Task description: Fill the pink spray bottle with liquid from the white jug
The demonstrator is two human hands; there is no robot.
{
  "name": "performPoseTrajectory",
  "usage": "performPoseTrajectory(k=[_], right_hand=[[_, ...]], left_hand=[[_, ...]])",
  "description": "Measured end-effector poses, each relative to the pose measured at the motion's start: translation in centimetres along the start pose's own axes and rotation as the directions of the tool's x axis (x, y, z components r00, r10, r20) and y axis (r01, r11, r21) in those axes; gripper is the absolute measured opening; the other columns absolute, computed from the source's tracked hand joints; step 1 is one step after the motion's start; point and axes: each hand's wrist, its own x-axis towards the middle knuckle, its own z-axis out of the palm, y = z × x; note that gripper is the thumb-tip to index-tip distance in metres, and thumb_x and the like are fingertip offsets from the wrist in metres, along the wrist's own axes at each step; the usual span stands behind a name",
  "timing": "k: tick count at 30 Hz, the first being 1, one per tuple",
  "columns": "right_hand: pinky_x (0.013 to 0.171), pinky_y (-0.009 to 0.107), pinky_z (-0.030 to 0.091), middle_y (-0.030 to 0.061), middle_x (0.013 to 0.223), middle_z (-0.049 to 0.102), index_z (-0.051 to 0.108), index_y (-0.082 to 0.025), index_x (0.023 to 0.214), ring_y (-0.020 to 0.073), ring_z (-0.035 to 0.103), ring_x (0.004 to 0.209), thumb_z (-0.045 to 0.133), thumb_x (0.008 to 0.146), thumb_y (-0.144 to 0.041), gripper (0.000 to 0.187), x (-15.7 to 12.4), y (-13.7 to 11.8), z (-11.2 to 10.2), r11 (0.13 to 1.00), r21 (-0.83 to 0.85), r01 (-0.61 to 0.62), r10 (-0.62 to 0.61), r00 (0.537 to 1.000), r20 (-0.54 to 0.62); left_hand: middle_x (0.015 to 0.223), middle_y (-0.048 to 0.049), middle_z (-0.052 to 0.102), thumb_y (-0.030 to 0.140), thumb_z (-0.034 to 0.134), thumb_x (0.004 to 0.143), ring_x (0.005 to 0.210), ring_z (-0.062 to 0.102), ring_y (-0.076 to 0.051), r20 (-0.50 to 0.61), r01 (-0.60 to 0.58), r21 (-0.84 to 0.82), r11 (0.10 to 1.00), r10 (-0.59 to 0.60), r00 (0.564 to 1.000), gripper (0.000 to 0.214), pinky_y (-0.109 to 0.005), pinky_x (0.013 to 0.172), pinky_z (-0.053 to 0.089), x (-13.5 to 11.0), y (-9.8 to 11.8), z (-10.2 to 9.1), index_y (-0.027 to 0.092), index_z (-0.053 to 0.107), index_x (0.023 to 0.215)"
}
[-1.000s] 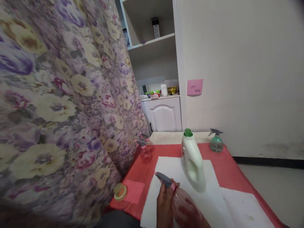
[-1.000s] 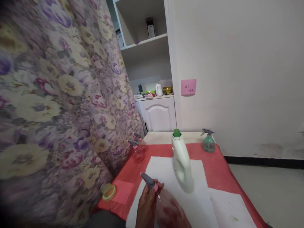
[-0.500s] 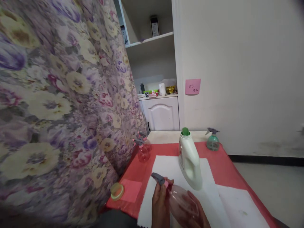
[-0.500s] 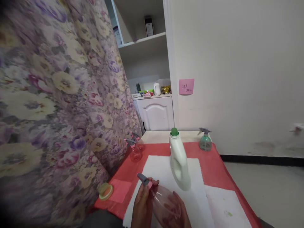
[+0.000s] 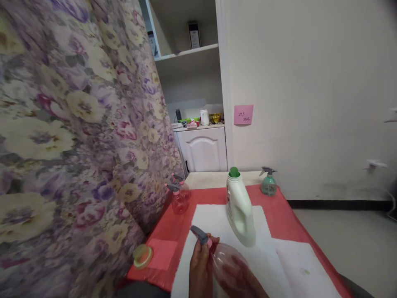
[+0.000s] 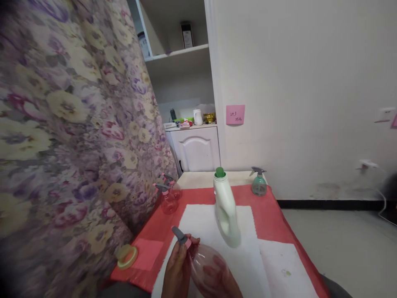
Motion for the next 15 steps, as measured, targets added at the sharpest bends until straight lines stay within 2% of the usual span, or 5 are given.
performPoseTrajectory(k=[2, 6, 8, 12, 15], right_hand=[[0.089, 0.058, 0.052, 0.0128, 0.123, 0.069, 0.062, -0.03, 0.118, 0.0402, 0.066, 0.113, 0.075, 0.061, -0.068, 0.071, 0.2, 0.0, -0.3, 1.0, 0.002, -0.003, 0.003, 1.0, 0.004], [0.096, 0.055, 0.048, 0.0112, 0.132, 0.063, 0.055, -0.032, 0.126, 0.0379, 0.063, 0.117, 0.09, 0.049, -0.05, 0.087, 0.5, -0.2, -1.0, 0.994, -0.006, 0.112, -0.112, 0.993, -0.037], [0.094, 0.055, 0.049, 0.0123, 0.133, 0.062, 0.054, -0.031, 0.128, 0.0388, 0.063, 0.116, 0.092, 0.046, -0.047, 0.092, 0.5, -0.3, -1.3, 0.99, -0.005, 0.143, -0.143, 0.989, -0.048], [0.091, 0.057, 0.049, 0.0114, 0.133, 0.062, 0.055, -0.033, 0.126, 0.0408, 0.062, 0.115, 0.092, 0.045, -0.047, 0.089, 0.5, -0.2, -1.7, 0.991, 0.019, 0.134, -0.133, 0.989, -0.065], [0.09, 0.055, 0.05, 0.0101, 0.128, 0.064, 0.059, -0.033, 0.121, 0.0394, 0.066, 0.108, 0.091, 0.046, -0.049, 0.084, 0.5, 0.0, -2.3, 0.994, 0.031, 0.107, -0.102, 0.986, -0.135]], left_hand=[[0.097, -0.0058, 0.077, 0.045, 0.075, 0.078, 0.098, 0.071, -0.022, 0.012, 0.01, 0.024, 1.0, -0.01, 1.0, 0.038, -0.029, 0.088, 0.054, 0.2, 0.2, -0.2, 0.017, 0.07, 0.103], [0.104, -0.0044, 0.077, 0.045, 0.07, 0.082, 0.103, 0.07, -0.021, -0.006, 0.003, 0.045, 0.999, -0.003, 1.0, 0.037, -0.03, 0.09, 0.053, 0.7, 0.5, -1.1, 0.02, 0.067, 0.11], [0.107, -0.0055, 0.076, 0.044, 0.071, 0.082, 0.105, 0.069, -0.022, -0.007, -0.011, 0.073, 0.997, 0.011, 1.0, 0.038, -0.031, 0.091, 0.053, 1.0, 0.6, -1.5, 0.019, 0.066, 0.111], [0.109, -0.0061, 0.075, 0.045, 0.071, 0.082, 0.105, 0.069, -0.021, -0.02, -0.019, 0.082, 0.996, 0.02, 1.0, 0.041, -0.031, 0.093, 0.053, 1.4, 1.3, -1.8, 0.019, 0.064, 0.113], [0.111, -0.0035, 0.073, 0.044, 0.072, 0.082, 0.104, 0.069, -0.019, -0.042, -0.048, 0.035, 0.998, 0.05, 0.998, 0.039, -0.028, 0.091, 0.055, 1.9, 2.6, -1.8, 0.021, 0.064, 0.112]])
